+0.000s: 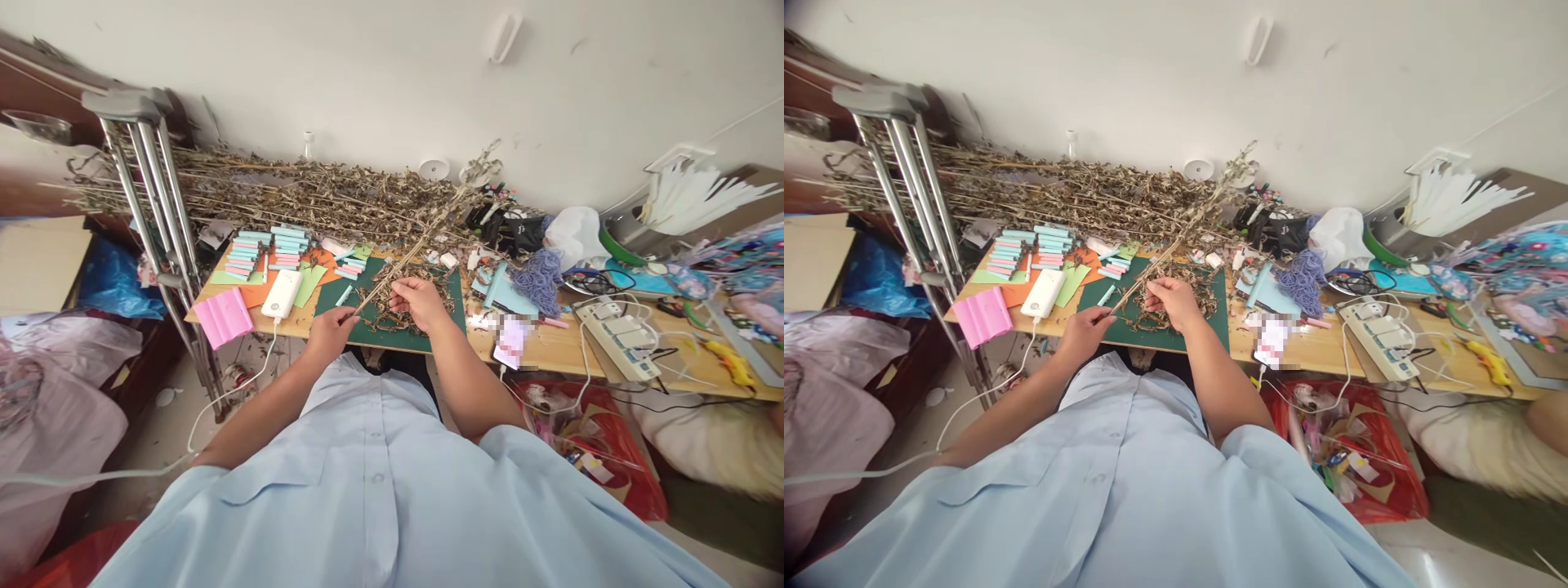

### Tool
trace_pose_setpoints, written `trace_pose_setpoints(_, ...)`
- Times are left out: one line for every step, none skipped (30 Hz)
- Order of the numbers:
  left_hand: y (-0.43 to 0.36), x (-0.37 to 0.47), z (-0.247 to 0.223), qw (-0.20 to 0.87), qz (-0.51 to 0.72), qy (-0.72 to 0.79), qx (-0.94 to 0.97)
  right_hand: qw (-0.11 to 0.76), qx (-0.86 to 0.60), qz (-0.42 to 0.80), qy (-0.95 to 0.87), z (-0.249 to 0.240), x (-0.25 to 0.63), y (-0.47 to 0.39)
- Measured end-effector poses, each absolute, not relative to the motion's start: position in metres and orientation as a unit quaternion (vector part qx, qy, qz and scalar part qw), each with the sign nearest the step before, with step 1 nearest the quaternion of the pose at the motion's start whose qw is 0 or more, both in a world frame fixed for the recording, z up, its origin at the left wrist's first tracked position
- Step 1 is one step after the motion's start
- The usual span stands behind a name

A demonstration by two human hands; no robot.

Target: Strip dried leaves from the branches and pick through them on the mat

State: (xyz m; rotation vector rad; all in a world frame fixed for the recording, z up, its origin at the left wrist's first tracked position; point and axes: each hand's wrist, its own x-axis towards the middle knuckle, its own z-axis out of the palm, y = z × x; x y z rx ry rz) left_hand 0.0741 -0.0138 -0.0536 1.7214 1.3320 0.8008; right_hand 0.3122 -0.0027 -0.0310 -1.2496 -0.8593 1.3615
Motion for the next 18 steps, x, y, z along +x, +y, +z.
trace_pose_setpoints(-0.013, 0.074, -0.054, 0.396, 0.315, 0.53, 0.68, 0.514, -0.52, 0.575, -0.368, -0.031, 0.312, -0.004)
trace_pose_setpoints(-0.013, 0.074, -0.054, 0.393, 0.315, 0.534, 0.679, 0.503, -0.518, 0.579, -0.379, -0.031, 0.311, -0.006)
trace_pose_setpoints(-0.012, 0.073, -0.055, 0.39, 0.316, 0.536, 0.679, 0.49, -0.516, 0.583, -0.393, -0.032, 0.31, -0.008)
trace_pose_setpoints(-0.011, 0.072, -0.056, 0.384, 0.32, 0.538, 0.679, 0.475, -0.514, 0.586, -0.408, -0.032, 0.309, -0.01)
trace_pose_setpoints(-0.01, 0.071, -0.056, 0.378, 0.325, 0.539, 0.679, 0.458, -0.512, 0.59, -0.423, -0.033, 0.309, -0.012)
trace_pose_setpoints(-0.009, 0.07, -0.057, 0.372, 0.329, 0.541, 0.679, 0.444, -0.512, 0.592, -0.437, -0.034, 0.31, -0.013)
trace_pose_setpoints(-0.007, 0.068, -0.057, 0.369, 0.331, 0.544, 0.677, 0.432, -0.514, 0.589, -0.449, -0.035, 0.312, -0.013)
trace_pose_setpoints(-0.007, 0.067, -0.058, 0.372, 0.331, 0.549, 0.671, 0.428, -0.525, 0.575, -0.459, -0.035, 0.315, -0.013)
trace_pose_setpoints(-0.006, 0.065, -0.058, 0.381, 0.328, 0.555, 0.662, 0.426, -0.546, 0.55, -0.466, -0.036, 0.32, -0.012)
trace_pose_setpoints(-0.006, 0.063, -0.057, 0.397, 0.323, 0.558, 0.652, 0.424, -0.579, 0.512, -0.473, -0.037, 0.326, -0.01)
trace_pose_setpoints(-0.006, 0.062, -0.057, 0.416, 0.32, 0.557, 0.643, 0.421, -0.617, 0.46, -0.48, -0.037, 0.333, -0.007)
trace_pose_setpoints(-0.006, 0.06, -0.057, 0.436, 0.318, 0.551, 0.636, 0.417, -0.657, 0.397, -0.487, -0.038, 0.341, -0.004)
trace_pose_setpoints(-0.007, 0.059, -0.057, 0.457, 0.316, 0.542, 0.631, 0.412, -0.69, 0.333, -0.493, -0.038, 0.348, 0.0)
trace_pose_setpoints(-0.008, 0.057, -0.057, 0.478, 0.313, 0.532, 0.625, 0.412, -0.713, 0.276, -0.496, -0.038, 0.354, 0.003)
trace_pose_setpoints(-0.01, 0.056, -0.057, 0.5, 0.31, 0.521, 0.619, 0.421, -0.722, 0.239, -0.494, -0.038, 0.359, 0.006)
trace_pose_setpoints(-0.012, 0.054, -0.058, 0.524, 0.306, 0.511, 0.609, 0.443, -0.72, 0.227, -0.484, -0.038, 0.362, 0.009)
trace_pose_setpoints(-0.014, 0.053, -0.059, 0.55, 0.3, 0.501, 0.597, 0.473, -0.707, 0.244, -0.466, -0.037, 0.362, 0.011)
trace_pose_setpoints(-0.016, 0.051, -0.06, 0.578, 0.295, 0.491, 0.582, 0.506, -0.683, 0.285, -0.443, -0.036, 0.361, 0.013)
